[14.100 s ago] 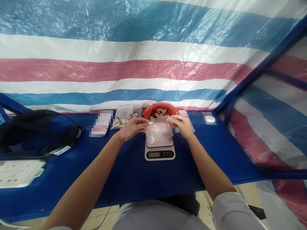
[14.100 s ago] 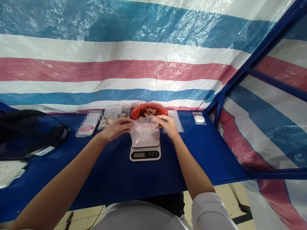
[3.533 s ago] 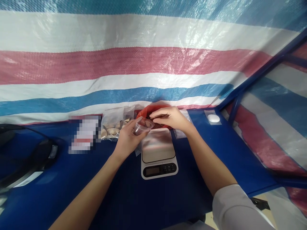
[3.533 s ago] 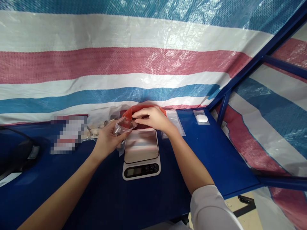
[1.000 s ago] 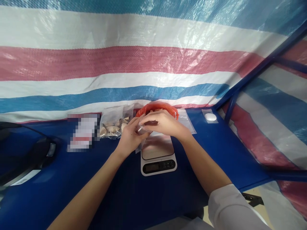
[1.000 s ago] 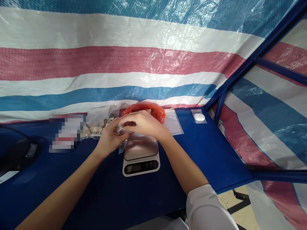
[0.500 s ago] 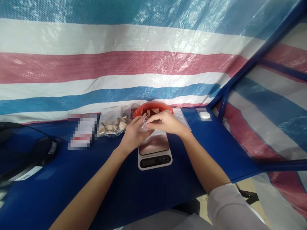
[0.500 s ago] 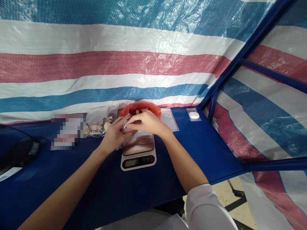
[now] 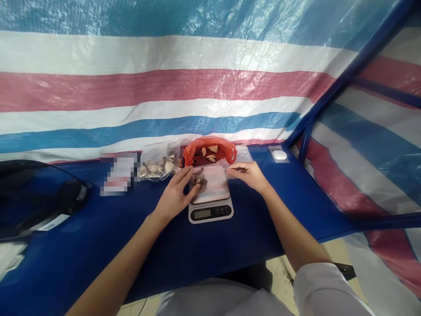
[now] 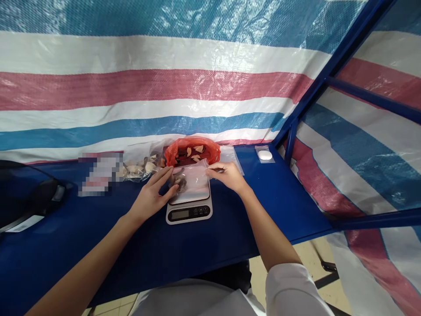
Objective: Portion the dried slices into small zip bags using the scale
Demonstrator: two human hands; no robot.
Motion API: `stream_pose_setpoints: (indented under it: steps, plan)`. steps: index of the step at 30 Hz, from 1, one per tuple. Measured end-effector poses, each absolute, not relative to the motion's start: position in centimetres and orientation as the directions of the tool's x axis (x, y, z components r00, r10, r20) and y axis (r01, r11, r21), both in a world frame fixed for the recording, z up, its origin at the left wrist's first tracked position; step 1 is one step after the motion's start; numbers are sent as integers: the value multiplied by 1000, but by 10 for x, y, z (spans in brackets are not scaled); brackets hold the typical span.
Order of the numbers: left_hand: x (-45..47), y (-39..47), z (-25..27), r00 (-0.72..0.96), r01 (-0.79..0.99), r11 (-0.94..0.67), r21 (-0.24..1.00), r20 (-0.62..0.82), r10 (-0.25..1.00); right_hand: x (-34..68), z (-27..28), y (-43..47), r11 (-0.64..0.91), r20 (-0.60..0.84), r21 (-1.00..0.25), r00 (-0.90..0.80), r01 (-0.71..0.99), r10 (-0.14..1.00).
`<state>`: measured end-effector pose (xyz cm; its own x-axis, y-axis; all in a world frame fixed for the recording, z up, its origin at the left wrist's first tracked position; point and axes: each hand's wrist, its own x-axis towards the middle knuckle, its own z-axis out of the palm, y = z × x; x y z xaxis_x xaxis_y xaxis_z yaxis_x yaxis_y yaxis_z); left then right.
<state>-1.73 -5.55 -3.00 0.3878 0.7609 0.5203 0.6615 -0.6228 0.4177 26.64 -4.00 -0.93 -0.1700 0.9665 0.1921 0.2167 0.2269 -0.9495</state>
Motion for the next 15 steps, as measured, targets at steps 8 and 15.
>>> stream_pose_setpoints:
  steps: [8, 15]
  plan:
    - [-11, -51, -27, 437, 650, -631, 422, 472, 766, 275, -26, -45, 189, 142, -945, -186, 266, 972]
    - [-21, -56, -26, 395, 635, -652, 414, 552, 735, 288, -22, -54, 180, 142, -938, -148, 295, 979]
